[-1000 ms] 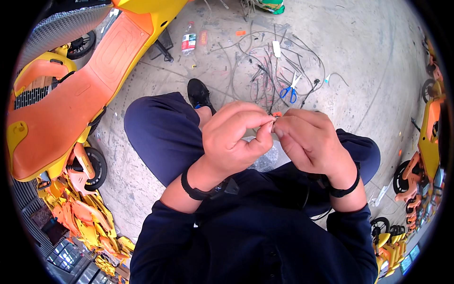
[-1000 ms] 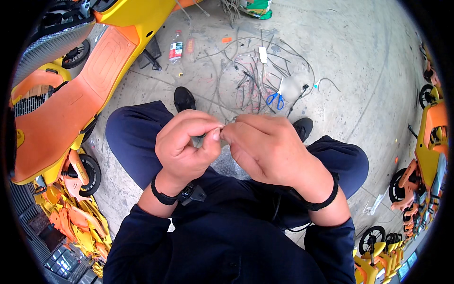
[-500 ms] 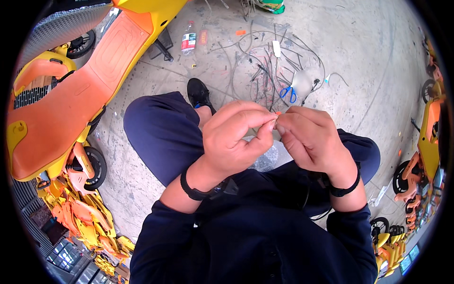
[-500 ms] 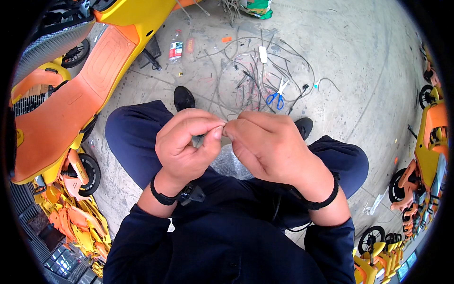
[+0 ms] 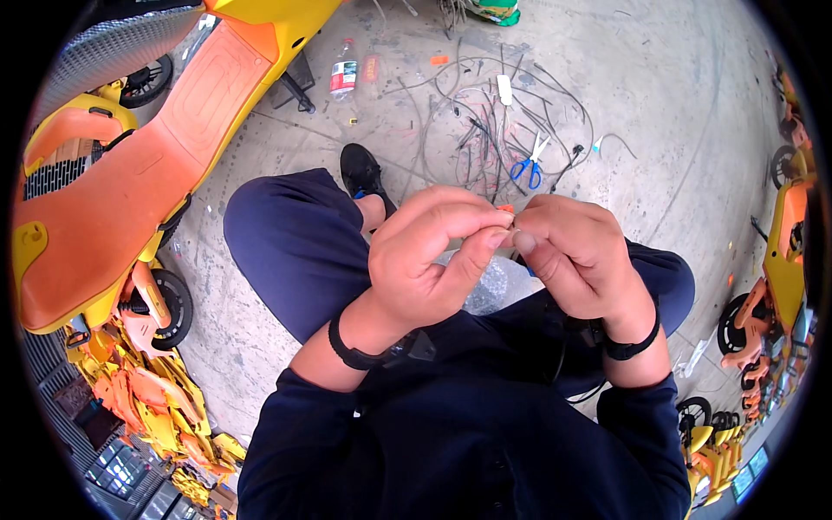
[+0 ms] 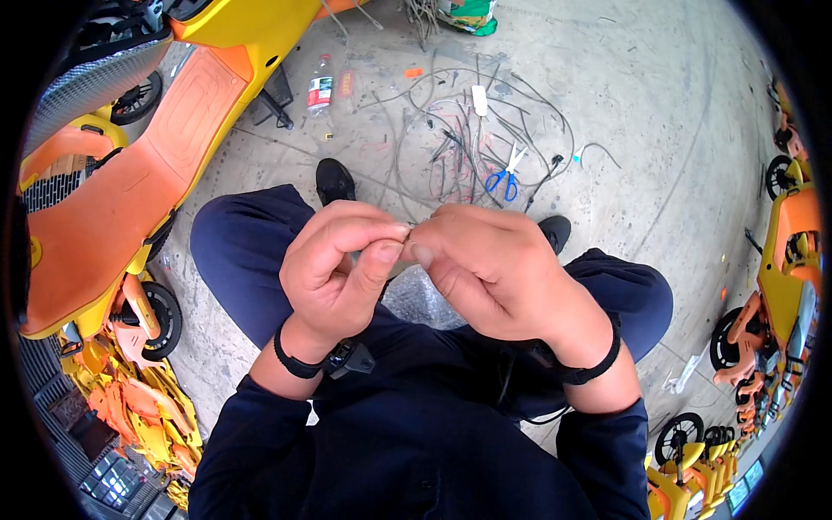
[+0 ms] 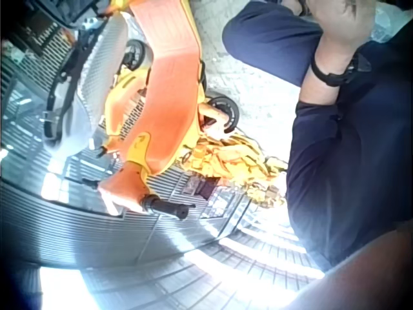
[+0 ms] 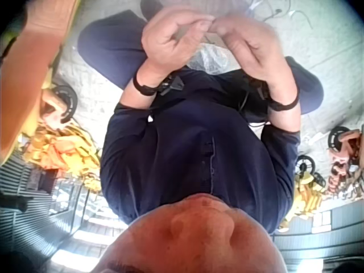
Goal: The person connects wires to a small electronic connector using their hands while sitting in a service area.
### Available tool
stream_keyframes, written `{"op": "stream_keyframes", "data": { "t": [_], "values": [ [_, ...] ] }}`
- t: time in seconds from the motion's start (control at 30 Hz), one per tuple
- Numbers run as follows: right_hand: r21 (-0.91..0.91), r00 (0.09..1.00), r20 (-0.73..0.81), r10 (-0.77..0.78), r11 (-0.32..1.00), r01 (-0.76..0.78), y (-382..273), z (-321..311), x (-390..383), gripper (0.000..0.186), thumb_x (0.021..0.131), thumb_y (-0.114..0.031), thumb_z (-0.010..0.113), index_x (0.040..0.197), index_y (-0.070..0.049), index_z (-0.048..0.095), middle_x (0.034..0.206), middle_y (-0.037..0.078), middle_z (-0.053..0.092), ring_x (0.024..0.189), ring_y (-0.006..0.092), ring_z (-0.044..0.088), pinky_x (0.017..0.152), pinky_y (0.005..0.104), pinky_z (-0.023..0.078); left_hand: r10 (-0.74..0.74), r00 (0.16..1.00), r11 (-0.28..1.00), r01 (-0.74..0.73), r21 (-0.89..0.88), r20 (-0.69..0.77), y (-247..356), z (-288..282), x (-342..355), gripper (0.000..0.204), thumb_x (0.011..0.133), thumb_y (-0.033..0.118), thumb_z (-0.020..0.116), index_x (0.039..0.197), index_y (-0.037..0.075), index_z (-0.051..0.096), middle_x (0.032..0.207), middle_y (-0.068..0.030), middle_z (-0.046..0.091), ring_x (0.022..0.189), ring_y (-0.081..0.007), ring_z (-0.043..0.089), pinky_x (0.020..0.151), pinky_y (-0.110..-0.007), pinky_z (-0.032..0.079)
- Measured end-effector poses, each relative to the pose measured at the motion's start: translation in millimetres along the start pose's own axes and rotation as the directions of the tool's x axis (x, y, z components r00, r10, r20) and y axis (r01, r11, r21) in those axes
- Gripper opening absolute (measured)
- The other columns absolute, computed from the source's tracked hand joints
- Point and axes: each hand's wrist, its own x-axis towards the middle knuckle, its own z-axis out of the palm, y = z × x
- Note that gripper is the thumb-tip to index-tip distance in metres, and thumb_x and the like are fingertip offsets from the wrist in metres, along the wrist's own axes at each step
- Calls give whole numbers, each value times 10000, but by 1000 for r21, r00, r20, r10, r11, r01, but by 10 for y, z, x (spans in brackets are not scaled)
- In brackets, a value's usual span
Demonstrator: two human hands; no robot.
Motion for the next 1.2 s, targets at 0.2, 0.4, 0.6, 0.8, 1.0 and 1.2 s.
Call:
{"op": "stream_keyframes", "data": {
  "t": [0.2,0.4,0.6,0.8,1.0,1.2],
  "values": [
    [-134,999,-36,25,991,-30,40,60,-23,188,750,59,597,926,-6,604,734,110,556,605,284,582,517,348,459,162,986,954,-164,252,30,-30,17,44,156,745,-23,717,892,2,671,819,-100,669,667,-220,631,591,-291,499],
    [-274,998,-52,-19,962,4,51,112,-10,198,719,8,654,907,-13,596,729,102,548,589,295,575,506,358,461,254,967,896,-230,379,-13,-62,64,47,174,691,-28,717,839,29,645,784,-79,658,651,-221,625,576,-295,496],
    [-205,996,-83,-12,979,-5,31,137,2,174,738,23,646,903,-12,600,714,102,548,582,292,572,507,360,458,111,992,956,-91,277,-58,-56,37,34,156,706,-12,720,830,35,639,755,-77,653,643,-213,627,571,-280,495],
    [-21,997,-46,57,998,-58,-52,73,10,100,813,40,595,902,-2,613,755,121,597,655,296,602,581,348,482,5,996,992,6,129,-86,-130,-78,36,121,786,2,702,895,10,650,811,-101,658,636,-165,629,581,-264,492],
    [306,975,50,216,926,-221,-113,2,-2,113,923,-2,513,930,1,625,817,106,649,734,227,642,685,317,502,-229,966,925,253,-283,117,9,-8,25,136,881,42,655,1010,-2,647,901,-102,654,662,-121,615,587,-240,483],
    [403,878,73,473,791,-460,-118,-27,-5,108,927,-23,531,938,3,635,813,114,650,740,226,650,686,293,495,-155,962,983,173,-62,226,13,-140,80,123,868,46,672,977,-8,653,838,-74,624,684,-118,559,610,-230,442]
  ]
}}
